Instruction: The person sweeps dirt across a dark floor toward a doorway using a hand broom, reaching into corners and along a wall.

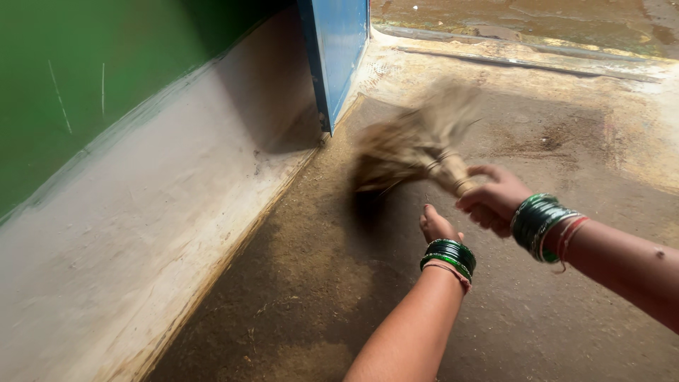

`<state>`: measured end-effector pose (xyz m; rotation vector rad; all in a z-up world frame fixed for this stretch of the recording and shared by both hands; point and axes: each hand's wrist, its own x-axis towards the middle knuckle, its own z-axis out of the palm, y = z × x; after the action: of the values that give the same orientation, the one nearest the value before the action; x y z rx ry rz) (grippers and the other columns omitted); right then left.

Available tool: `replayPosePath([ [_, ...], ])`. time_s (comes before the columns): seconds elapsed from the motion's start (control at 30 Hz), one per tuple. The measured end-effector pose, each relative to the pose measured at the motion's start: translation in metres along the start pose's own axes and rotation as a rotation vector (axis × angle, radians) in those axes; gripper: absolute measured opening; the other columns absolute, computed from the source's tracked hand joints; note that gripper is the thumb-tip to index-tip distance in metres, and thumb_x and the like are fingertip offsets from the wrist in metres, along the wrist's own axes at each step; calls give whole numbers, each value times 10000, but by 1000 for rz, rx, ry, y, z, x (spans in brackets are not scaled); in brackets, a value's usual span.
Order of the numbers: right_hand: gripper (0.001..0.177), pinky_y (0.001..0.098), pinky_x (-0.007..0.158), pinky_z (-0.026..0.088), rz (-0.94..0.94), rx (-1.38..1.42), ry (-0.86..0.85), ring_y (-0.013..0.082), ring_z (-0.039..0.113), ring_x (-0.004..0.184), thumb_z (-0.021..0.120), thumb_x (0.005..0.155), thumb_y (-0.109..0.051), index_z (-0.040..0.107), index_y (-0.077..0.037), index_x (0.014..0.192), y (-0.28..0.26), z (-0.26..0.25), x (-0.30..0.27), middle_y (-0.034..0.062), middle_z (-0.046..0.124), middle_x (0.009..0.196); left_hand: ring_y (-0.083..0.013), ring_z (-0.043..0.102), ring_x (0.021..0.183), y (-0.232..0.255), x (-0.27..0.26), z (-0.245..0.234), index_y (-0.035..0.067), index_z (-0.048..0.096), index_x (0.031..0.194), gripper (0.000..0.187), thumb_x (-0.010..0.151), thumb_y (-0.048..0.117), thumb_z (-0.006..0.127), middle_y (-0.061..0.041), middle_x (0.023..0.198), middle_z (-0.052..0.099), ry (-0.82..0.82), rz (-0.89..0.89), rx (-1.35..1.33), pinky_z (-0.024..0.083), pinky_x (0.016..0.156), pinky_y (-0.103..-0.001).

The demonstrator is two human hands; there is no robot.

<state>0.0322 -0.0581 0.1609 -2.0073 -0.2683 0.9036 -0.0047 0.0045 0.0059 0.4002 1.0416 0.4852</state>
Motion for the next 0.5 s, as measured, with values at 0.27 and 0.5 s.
replayPosePath([
  [0.27, 705, 294, 369, 426, 74, -214, -285, 138, 519, 442, 736, 773, -50, 593, -198, 1448, 9, 28, 3, 113, 700, 713, -350, 594, 1258, -4, 19, -35, 62, 358, 1481, 643, 1035, 523, 321, -195, 1454, 476, 461, 256, -21, 554, 987, -444],
  [0.5, 541, 306, 380, 394, 89, -111, -107, 149, 512, 456, 757, 800, -40, 655, -114, 1327, 30, 1, 71, 133, 666, 684, -299, 674, 1081, -2, 3, -26, 114, 382, 1446, 596, 1016, 516, 291, -116, 1376, 534, 233, 46, 54, 627, 748, -400],
])
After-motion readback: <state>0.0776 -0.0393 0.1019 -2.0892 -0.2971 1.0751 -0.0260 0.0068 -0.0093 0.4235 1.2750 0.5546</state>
